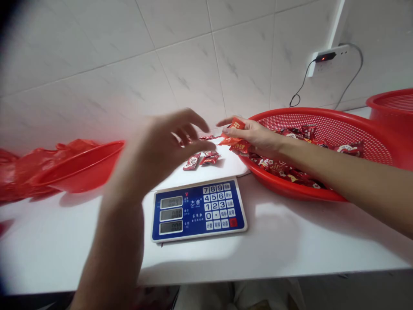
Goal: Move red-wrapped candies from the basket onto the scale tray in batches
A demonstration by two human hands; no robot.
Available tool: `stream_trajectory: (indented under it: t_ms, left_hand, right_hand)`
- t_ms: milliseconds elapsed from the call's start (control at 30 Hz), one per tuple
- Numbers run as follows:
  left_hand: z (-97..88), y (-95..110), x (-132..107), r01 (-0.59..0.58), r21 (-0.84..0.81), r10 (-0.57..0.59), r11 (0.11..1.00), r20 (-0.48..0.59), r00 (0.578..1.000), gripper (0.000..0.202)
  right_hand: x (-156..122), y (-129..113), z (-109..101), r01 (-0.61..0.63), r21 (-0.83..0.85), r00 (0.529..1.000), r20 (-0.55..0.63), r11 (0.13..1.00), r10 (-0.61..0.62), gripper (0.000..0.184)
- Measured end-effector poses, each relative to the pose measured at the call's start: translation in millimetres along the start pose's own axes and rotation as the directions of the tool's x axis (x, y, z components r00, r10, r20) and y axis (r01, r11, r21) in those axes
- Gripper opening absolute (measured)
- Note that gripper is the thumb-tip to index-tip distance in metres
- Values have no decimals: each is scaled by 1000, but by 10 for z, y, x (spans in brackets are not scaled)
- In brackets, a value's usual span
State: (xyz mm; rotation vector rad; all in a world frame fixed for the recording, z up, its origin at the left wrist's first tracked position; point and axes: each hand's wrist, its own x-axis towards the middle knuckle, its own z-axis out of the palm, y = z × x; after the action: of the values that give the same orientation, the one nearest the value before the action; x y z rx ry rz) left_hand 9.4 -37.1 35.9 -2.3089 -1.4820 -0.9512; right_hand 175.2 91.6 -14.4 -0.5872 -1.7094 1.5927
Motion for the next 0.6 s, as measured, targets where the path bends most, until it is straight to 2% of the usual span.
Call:
stream_trajectory:
  t_ms: [67, 100, 200, 300, 367, 400, 433, 500, 567, 600]
  left_hand:
    - [249, -23, 39, -84, 93, 68, 992, 162, 984, 30]
    - [363, -28, 57, -121, 140, 90, 983, 206, 974, 35]
    - [540, -42, 111, -159, 239, 97, 958, 250, 963, 33]
    - [385, -125, 154, -98, 247, 48, 964, 200, 979, 29]
    - [172, -249, 156, 40, 299, -75, 953, 106, 992, 20]
    - [69, -329, 146, 120, 347, -155, 930, 75, 985, 16]
    - [-19, -415, 130, 192, 399, -241, 896, 75, 968, 12]
    - [-132, -582, 88, 287, 469, -408, 835, 179, 895, 8]
    - [-177, -694, 49, 321, 477, -495, 818, 302, 814, 10]
    - [-191, -713, 33, 328, 468, -505, 821, 326, 799, 12]
  right_hand:
    - [-6, -4, 6, 19, 8, 1000, 17, 1000, -19, 37]
    - [-4, 2, 4, 22, 3, 1000, 22, 1000, -22, 37]
    - [13, 41, -10, -2, -30, 1000, 23, 1000, 2, 32]
    - [32, 72, -16, -8, -32, 1000, 10, 999, 8, 29]
    - [36, 74, -16, 9, -21, 1000, 0, 1000, -9, 27]
    - [36, 71, -16, 14, -21, 1000, -4, 1000, -14, 25]
    - [35, 68, -18, 16, -28, 1000, -3, 999, -16, 23]
    - [35, 66, -26, 19, -60, 1000, 19, 998, -18, 23]
    - [43, 75, -39, 28, -89, 999, 28, 996, -25, 27]
    - [50, 83, -47, 30, -100, 999, 26, 994, -27, 29]
